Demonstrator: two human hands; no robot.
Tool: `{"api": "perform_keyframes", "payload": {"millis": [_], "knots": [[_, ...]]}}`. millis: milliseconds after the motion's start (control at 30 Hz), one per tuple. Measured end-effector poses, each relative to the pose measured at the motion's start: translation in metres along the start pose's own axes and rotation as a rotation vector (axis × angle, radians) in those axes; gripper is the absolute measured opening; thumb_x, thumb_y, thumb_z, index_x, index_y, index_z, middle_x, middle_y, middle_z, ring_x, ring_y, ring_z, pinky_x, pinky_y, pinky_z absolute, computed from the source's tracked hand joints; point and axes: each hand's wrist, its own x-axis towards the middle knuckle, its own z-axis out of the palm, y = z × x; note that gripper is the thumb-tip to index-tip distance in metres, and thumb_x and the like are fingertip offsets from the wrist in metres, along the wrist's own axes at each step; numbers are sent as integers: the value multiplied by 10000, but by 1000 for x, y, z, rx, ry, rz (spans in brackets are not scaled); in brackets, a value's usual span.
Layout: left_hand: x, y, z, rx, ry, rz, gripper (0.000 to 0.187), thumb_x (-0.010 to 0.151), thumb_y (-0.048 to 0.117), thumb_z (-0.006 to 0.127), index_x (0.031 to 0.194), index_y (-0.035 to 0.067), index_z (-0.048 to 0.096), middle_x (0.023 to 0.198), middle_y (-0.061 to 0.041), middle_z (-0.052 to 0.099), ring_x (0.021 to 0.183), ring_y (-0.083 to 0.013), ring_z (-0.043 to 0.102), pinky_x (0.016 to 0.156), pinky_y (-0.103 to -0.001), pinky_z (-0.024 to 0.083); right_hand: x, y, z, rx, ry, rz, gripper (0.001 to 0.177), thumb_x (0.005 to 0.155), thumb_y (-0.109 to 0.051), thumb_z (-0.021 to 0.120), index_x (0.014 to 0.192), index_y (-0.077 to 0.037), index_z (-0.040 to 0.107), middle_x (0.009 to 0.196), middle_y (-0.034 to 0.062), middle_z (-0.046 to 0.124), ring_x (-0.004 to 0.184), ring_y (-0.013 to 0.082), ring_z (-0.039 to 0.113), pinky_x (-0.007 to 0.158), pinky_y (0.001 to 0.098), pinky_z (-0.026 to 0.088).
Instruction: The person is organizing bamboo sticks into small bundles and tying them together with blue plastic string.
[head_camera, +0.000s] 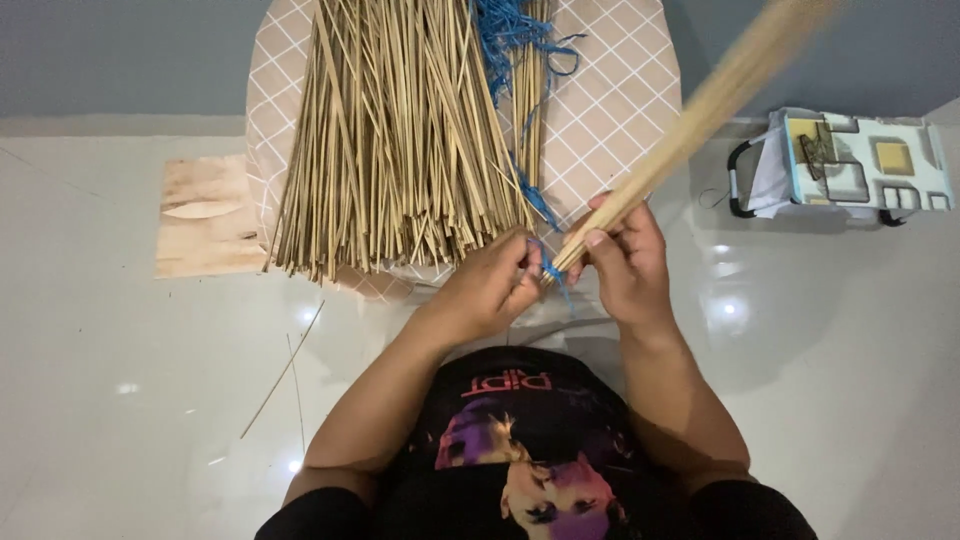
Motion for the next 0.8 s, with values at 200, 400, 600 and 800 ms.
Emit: {"api": "perform_keyframes", "payload": {"millis": [200,400,600,800], "knots": [[3,7,9,-468,111,-277,169,1010,168,413,933,72,530,772,-25,458,730,-216,499,666,-380,442,-4,-2,-1,32,-60,-139,199,991,-113,521,1126,-51,389,915,251,641,742,264,663,606,326,566],[-4,3,25,-700,149,-305,136,977,123,399,932,76,518,799,-85,515,721,-187,530,654,-309,450,-6,-13,0,73,-202,-75,365,995,-402,571,1087,-102,384,964,258,666,816,219,648,678,301,508],[-8,-16,27,-823,118,-223,140,942,61,448,1044,34,540,963,-159,646,807,-216,622,726,-344,506,-8,-7,-8,57,-108,-100,234,1107,-324,406,1048,-103,356,811,219,635,688,176,580,600,273,476],[-16,5,27,-674,277,-240,233,923,5,733,1153,-16,759,883,-157,769,828,-123,660,723,-286,586,-6,-21,1,-64,-78,-102,210,1123,-328,355,1072,-125,346,818,187,647,688,157,567,587,254,467]]}}
